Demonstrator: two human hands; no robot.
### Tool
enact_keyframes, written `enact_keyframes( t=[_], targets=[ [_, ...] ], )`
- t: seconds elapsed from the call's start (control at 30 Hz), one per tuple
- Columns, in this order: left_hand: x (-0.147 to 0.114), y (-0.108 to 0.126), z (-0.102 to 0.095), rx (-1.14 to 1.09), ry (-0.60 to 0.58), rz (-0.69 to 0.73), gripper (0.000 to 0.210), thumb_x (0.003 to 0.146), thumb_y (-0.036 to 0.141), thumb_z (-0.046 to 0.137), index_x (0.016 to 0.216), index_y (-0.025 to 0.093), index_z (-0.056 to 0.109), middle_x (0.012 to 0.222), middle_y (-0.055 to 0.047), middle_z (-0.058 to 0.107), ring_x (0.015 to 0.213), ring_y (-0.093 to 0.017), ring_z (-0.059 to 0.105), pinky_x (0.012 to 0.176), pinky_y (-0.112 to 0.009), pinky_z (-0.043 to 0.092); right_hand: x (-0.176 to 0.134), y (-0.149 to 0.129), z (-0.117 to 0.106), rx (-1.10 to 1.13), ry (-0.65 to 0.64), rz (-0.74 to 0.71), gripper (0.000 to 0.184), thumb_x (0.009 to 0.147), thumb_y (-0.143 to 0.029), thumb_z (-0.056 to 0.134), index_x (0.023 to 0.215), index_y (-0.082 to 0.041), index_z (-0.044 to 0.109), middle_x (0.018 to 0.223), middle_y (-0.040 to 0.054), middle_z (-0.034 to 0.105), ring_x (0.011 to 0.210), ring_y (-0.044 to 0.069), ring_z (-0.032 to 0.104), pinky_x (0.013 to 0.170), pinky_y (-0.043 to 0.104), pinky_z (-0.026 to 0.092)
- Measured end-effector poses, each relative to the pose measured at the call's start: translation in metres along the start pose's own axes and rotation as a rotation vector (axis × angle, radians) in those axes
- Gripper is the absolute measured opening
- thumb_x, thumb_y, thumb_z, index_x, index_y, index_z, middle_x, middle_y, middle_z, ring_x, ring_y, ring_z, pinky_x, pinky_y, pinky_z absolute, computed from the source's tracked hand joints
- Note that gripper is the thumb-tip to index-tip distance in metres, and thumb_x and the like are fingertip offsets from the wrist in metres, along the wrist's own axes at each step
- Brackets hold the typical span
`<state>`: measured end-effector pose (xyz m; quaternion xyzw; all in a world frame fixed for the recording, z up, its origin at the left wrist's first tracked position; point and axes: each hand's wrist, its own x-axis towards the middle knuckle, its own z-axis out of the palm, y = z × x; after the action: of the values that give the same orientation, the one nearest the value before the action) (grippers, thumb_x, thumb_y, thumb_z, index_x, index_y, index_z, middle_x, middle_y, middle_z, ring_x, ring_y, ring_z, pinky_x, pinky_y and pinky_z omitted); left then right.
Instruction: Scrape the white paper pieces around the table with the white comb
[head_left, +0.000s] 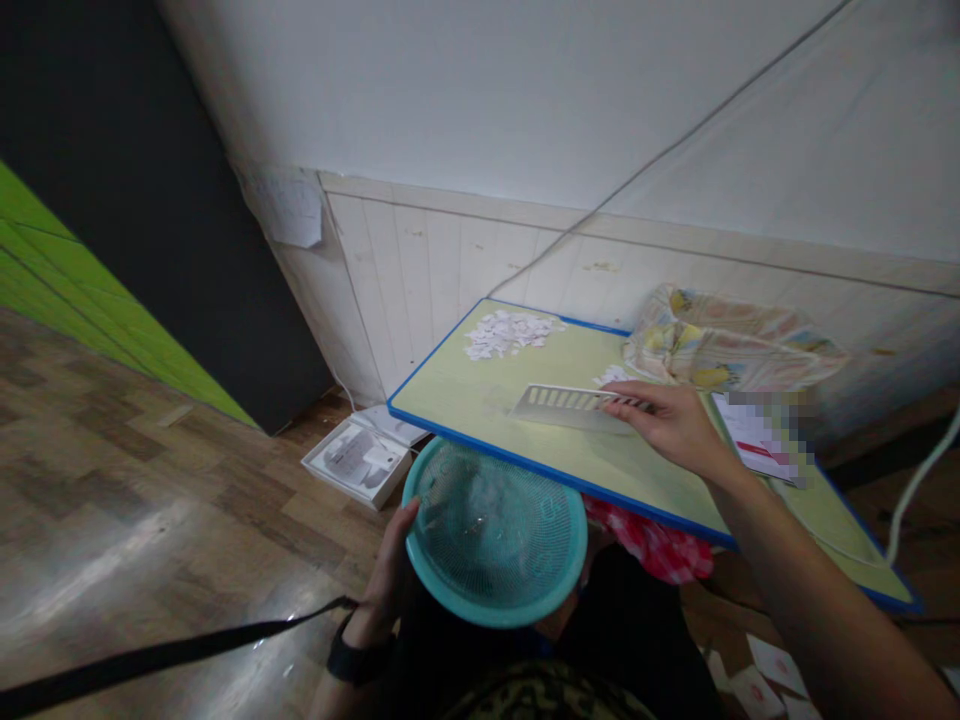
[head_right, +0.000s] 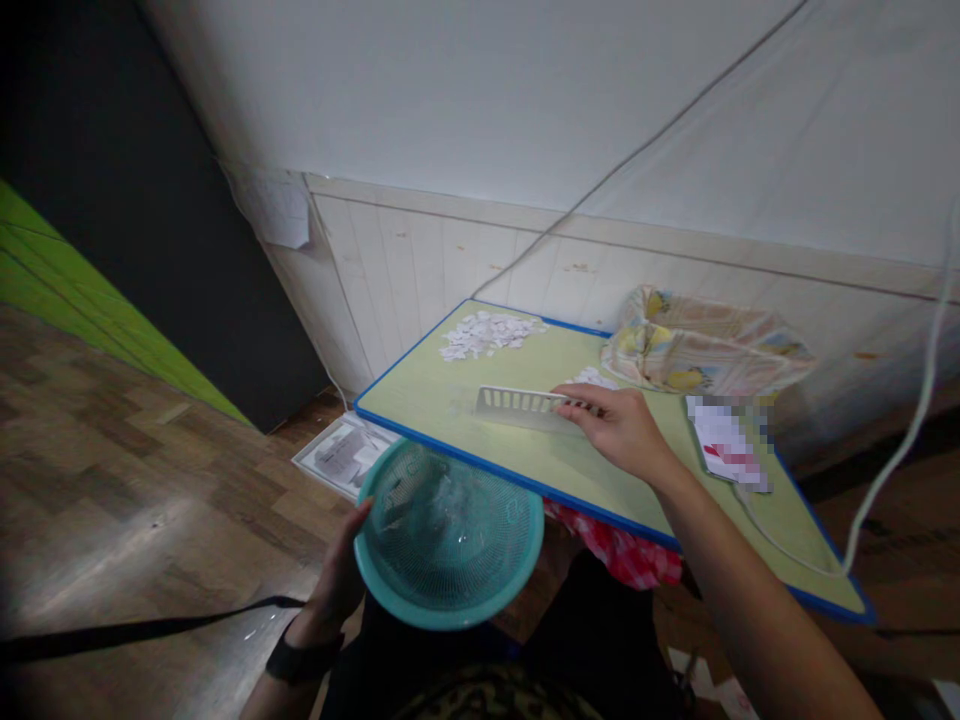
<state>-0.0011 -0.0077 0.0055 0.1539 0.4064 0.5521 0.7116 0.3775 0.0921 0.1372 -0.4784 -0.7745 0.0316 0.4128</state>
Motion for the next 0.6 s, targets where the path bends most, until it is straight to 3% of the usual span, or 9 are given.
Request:
enact_keyframes(
  t=[0.13,0.27,0.47,0.6],
  targets=[
    [-0.001,0.001,0.004,0.03,0.018,0.016,0.056,0.068,0.061,0.105,0.103,0.018,0.094,0.108,-0.011,0.093,0.115,-0.043,0.087,0.126,-0.055,0.057,-0.005,0.003,-0.003,-0.025,0.042,0.001,0.022,0.102,-0.038,0.076,0.111,-0.027,0.094,0.109,0.0063,0.092,0.084,0.026,0.087,0.073,0.033,0.069],
    [0.001,0.001,0.004,0.063,0.011,0.036,0.057,0.069,0.064,0.103,0.102,0.018,0.094,0.106,-0.011,0.094,0.111,-0.042,0.088,0.125,-0.055,0.059,-0.013,-0.004,0.005,-0.019,0.003,-0.026,0.021,0.104,-0.037,0.075,0.112,-0.028,0.093,0.108,0.0051,0.092,0.082,0.026,0.088,0.07,0.032,0.068],
    [0.002,0.001,0.004,0.038,0.004,0.076,0.057,0.07,0.065,0.103,0.104,0.02,0.094,0.111,-0.013,0.093,0.129,-0.048,0.082,0.131,-0.06,0.052,-0.031,-0.01,-0.002,-0.144,0.127,-0.031,0.021,0.104,-0.033,0.076,0.115,-0.026,0.092,0.1,0.0058,0.091,0.068,0.022,0.084,0.063,0.03,0.065],
    [0.001,0.004,0.004,0.009,-0.087,0.048,0.052,0.081,0.063,0.099,0.107,0.018,0.094,0.116,-0.015,0.093,0.144,-0.048,0.074,0.136,-0.058,0.045,-0.043,-0.013,-0.001,-0.187,0.139,-0.051,0.02,0.104,-0.03,0.074,0.114,-0.026,0.091,0.103,0.0053,0.092,0.069,0.023,0.085,0.066,0.031,0.067]
  ],
)
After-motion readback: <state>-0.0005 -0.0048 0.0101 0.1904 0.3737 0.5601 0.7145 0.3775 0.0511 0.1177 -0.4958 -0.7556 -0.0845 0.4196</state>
